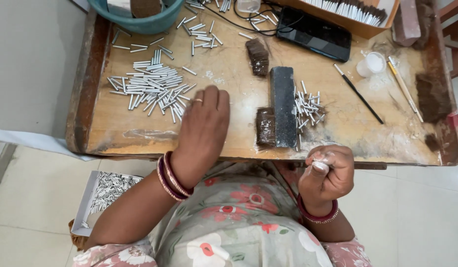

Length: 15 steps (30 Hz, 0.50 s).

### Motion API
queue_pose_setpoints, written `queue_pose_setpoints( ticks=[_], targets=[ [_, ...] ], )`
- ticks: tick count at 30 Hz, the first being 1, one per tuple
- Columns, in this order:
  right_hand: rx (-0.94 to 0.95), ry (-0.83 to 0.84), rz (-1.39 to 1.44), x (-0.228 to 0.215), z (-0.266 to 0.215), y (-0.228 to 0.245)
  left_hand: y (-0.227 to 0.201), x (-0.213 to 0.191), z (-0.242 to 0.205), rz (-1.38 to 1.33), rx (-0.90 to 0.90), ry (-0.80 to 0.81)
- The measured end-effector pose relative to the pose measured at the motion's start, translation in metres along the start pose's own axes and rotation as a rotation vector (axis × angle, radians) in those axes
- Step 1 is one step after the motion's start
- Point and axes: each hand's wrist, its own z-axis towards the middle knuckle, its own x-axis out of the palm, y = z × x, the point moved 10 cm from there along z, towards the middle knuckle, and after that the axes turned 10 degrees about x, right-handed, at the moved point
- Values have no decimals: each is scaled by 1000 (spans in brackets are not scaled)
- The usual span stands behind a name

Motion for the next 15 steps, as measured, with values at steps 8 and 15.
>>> queue_pose_setpoints(
  ticks=[8, 15],
  targets=[
    [218, 88, 189, 14, -12, -14, -86, 1, -11, -1226, 91, -92],
    [274, -4, 359, 16, -16, -28, -100, 75, -23, -2200, -381, -193]
  ],
)
